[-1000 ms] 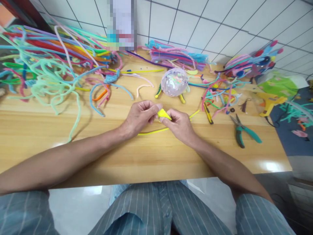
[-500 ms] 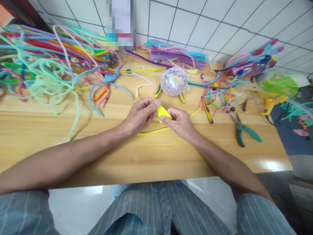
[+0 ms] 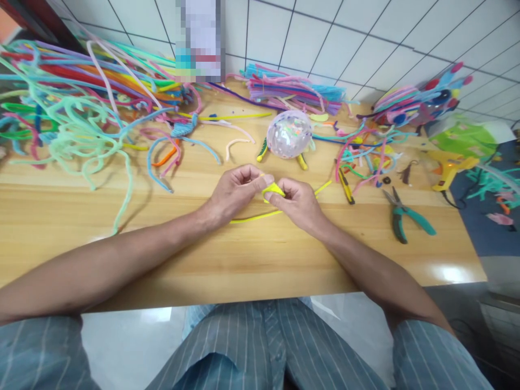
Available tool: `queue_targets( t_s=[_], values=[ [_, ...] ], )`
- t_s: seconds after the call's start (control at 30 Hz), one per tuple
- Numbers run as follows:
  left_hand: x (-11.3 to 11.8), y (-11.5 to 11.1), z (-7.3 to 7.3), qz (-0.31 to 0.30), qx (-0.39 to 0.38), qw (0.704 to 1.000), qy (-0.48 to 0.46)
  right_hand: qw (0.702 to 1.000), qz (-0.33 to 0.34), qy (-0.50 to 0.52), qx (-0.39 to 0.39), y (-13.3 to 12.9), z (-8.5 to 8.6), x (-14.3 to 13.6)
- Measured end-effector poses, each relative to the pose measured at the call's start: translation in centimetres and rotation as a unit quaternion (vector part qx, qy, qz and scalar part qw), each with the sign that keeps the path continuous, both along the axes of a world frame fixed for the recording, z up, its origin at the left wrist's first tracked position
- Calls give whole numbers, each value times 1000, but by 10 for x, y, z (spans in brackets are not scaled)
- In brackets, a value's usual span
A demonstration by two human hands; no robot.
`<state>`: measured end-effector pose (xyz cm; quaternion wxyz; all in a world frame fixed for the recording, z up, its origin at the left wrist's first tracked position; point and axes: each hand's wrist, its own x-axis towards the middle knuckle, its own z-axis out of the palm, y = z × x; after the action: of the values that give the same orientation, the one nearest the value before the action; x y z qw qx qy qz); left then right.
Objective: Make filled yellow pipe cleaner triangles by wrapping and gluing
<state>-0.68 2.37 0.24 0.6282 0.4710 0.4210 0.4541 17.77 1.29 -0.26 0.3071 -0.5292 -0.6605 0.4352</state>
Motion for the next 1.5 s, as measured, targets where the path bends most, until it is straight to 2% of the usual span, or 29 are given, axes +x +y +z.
queue_targets(
  t_s=[0.13, 0.3, 0.5, 0.67, 0.8, 0.97, 1.2, 1.5],
  values=[
    [-2, 1, -1, -12, -23, 999, 23, 1000, 7, -3, 12, -2, 0, 0],
    [-4, 3, -6, -36, -37, 999, -10, 1000, 13, 12, -20, 0, 0, 2],
    [0, 2, 0, -16, -34, 998, 54, 999, 21, 37, -19, 0, -2, 2],
    [0, 0, 1, -12, -34, 997, 65, 1000, 8, 25, -10, -2, -1, 0],
    [-1, 1, -3, -25, -26, 999, 18, 997, 19, 59, -51, 1, 0, 1],
    [-3, 6, -9, -2, -24, 1000, -6, 985, 25, 135, -103, 3, 2, 5],
    [-1, 6, -13, -64, 3, 997, 42, 979, -58, 175, -85, 4, 2, 7],
    [-5, 2, -14, -89, 56, 986, 127, 990, -63, 124, -19, 5, 4, 10]
  ],
)
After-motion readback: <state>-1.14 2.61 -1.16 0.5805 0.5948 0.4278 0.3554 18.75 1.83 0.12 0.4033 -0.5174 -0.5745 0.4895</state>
